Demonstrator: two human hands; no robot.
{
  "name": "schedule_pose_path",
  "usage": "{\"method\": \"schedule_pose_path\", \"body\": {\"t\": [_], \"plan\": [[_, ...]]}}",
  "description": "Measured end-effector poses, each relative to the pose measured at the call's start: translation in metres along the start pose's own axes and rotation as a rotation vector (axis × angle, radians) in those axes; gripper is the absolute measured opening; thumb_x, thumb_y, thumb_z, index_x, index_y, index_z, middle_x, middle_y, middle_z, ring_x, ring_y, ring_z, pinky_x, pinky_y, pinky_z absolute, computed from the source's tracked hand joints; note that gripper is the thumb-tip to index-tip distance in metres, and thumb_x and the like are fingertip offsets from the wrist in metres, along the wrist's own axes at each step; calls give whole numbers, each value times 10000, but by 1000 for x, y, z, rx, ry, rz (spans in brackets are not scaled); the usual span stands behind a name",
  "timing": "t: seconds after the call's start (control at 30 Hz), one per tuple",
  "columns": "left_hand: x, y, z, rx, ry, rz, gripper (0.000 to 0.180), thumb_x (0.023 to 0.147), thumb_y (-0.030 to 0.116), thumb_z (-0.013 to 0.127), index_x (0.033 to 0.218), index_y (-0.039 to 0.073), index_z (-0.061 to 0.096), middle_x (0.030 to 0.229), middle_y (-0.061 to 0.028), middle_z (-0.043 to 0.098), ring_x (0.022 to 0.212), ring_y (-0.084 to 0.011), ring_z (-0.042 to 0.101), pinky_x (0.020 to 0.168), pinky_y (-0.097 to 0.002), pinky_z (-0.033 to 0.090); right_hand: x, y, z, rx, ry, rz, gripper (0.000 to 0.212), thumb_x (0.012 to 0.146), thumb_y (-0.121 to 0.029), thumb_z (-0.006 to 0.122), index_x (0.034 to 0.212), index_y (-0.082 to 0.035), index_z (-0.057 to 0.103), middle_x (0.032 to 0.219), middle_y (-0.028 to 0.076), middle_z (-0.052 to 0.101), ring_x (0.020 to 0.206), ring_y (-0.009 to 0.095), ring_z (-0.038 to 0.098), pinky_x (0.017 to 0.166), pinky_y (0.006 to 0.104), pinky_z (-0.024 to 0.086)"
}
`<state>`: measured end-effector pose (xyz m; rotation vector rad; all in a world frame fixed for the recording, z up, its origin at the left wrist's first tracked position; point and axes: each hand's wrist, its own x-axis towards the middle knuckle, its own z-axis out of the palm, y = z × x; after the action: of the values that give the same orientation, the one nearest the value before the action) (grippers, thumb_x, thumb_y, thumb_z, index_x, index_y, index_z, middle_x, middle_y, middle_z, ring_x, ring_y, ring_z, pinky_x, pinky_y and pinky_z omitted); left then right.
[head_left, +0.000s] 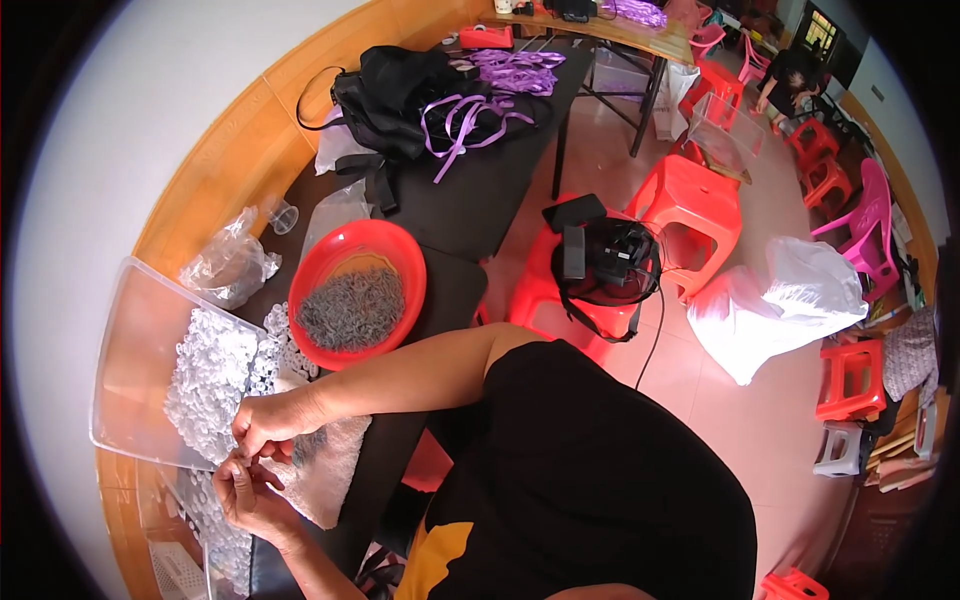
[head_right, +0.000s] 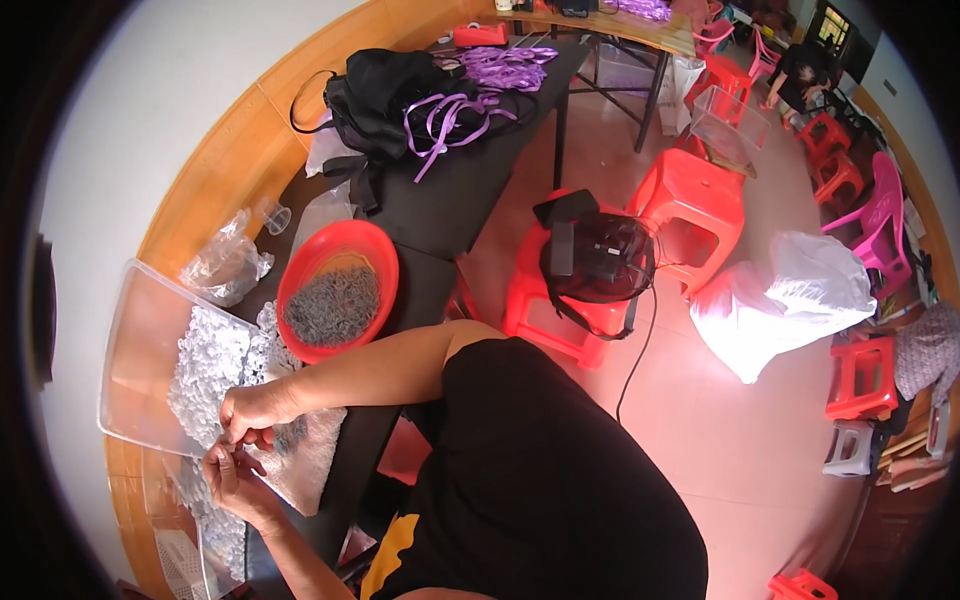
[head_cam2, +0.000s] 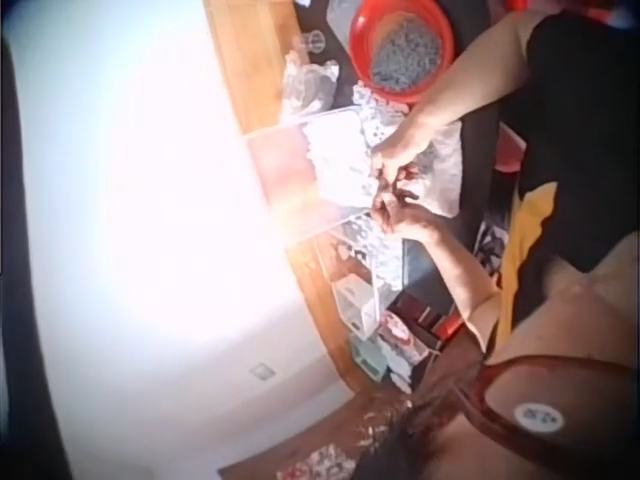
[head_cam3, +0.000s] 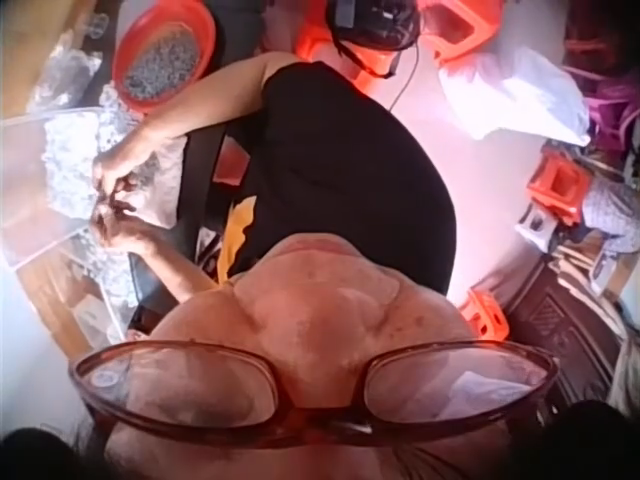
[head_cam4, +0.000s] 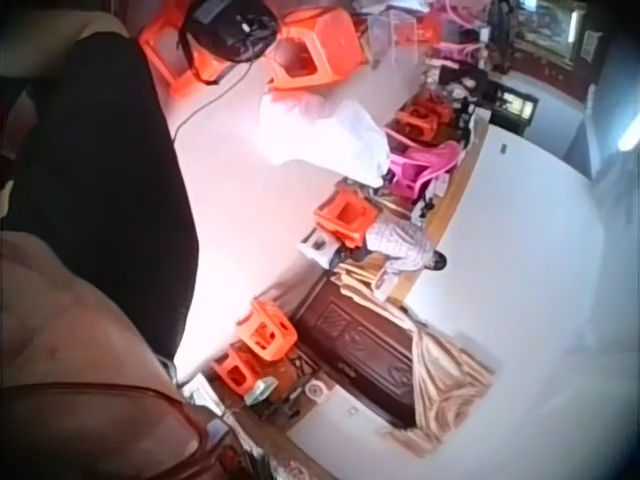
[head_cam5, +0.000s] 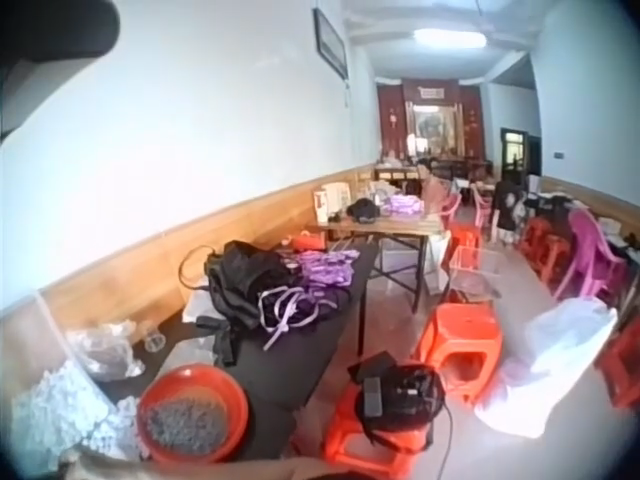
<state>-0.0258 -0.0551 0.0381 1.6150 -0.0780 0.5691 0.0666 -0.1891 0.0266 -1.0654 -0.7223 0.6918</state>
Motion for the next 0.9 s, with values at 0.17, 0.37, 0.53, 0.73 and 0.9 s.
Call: {"method": "schedule_pose_path", "body": {"t": [0.17, 0.37, 0.53, 0.73, 0.9], "plan": [[0, 11, 10, -55, 1, -68, 241, 989, 217, 520, 1006, -17, 571, 765, -61, 599, 532, -60, 449, 455, -191, 334, -3, -6, -2, -38, -1, -30, 171, 860, -160, 587, 795, -3, 603, 597, 71, 563, 470, 174, 574, 419, 291, 437], [-3, 11, 14, -23, -13, -38, 169, 887, 60, 637, 1015, -33, 576, 819, -74, 613, 579, -75, 491, 486, -198, 376, -12, -11, -7, -73, -19, -68, 165, 875, -157, 543, 812, -14, 596, 635, 72, 592, 509, 161, 588, 456, 284, 435], [-6, 6, 5, -47, 2, -48, 177, 838, 0, 631, 1005, -41, 588, 859, -89, 629, 605, -101, 525, 500, -211, 403, 0, 0, -6, -35, -43, -27, 158, 862, -145, 591, 769, -17, 597, 630, 75, 594, 474, 168, 586, 429, 290, 471], [-11, -11, -6, -141, 112, -92, 286, 739, -124, 682, 1002, -30, 621, 925, -88, 645, 785, -155, 600, 652, -273, 501, -10, -6, -6, -13, -56, 73, 183, 886, -244, 619, 885, -64, 651, 751, -12, 601, 675, 73, 559, 597, 228, 460], [-18, 7, 0, -231, 54, -82, 222, 765, -81, 714, 970, -19, 655, 807, -59, 668, 640, -85, 577, 535, -217, 460, -13, -24, -6, -169, -120, 51, 240, 926, -260, 565, 866, -42, 646, 688, 13, 587, 594, 103, 558, 556, 233, 444]]}}
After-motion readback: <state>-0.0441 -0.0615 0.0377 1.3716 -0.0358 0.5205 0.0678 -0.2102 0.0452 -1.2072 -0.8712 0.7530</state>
